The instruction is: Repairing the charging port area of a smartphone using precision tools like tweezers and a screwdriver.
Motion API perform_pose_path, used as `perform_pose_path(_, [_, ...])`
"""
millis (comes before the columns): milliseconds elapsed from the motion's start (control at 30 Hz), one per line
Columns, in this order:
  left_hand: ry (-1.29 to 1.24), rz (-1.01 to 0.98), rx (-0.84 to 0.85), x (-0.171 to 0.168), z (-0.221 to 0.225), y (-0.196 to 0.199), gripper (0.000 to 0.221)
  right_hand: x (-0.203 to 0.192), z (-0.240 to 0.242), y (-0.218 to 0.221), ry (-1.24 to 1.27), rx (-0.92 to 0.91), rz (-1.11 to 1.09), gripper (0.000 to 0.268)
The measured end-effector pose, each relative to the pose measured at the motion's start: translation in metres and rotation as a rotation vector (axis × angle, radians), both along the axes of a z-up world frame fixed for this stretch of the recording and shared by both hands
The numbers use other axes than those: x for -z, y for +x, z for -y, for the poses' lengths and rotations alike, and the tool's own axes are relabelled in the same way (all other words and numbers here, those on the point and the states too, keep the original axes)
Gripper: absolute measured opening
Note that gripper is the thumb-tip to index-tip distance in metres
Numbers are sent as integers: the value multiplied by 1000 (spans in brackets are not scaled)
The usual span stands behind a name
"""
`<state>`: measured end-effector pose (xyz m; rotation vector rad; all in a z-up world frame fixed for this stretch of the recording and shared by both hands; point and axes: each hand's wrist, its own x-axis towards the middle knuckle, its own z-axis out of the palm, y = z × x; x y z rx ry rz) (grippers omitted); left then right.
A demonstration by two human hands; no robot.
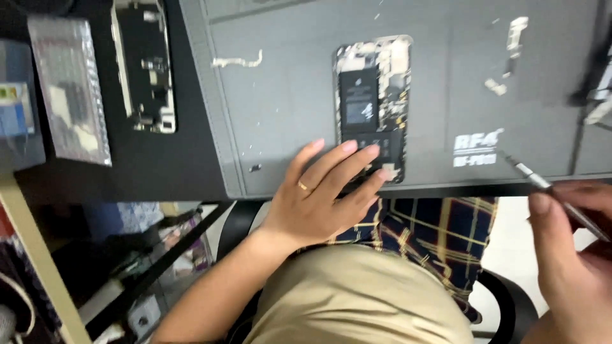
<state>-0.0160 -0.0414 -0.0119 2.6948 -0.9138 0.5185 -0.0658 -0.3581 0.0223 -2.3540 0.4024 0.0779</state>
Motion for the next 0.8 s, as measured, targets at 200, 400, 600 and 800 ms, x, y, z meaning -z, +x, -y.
perform_pose_path(200, [-30, -28, 19, -5, 0, 3, 30, 43, 66, 39, -273, -67, 213, 18])
perform_pose_path(400, [-16, -41, -27, 12, -10, -9, 37, 13, 50, 95, -305, -162, 284, 17])
perform_pose_path(600, [-24, -29, -149, 18, -56, -17, 38, 11, 47, 118, -569, -309, 445, 35])
perform_pose_path(800, [-61, 145, -198, 20, -62, -12, 28, 11, 43, 127, -510, -337, 507, 28])
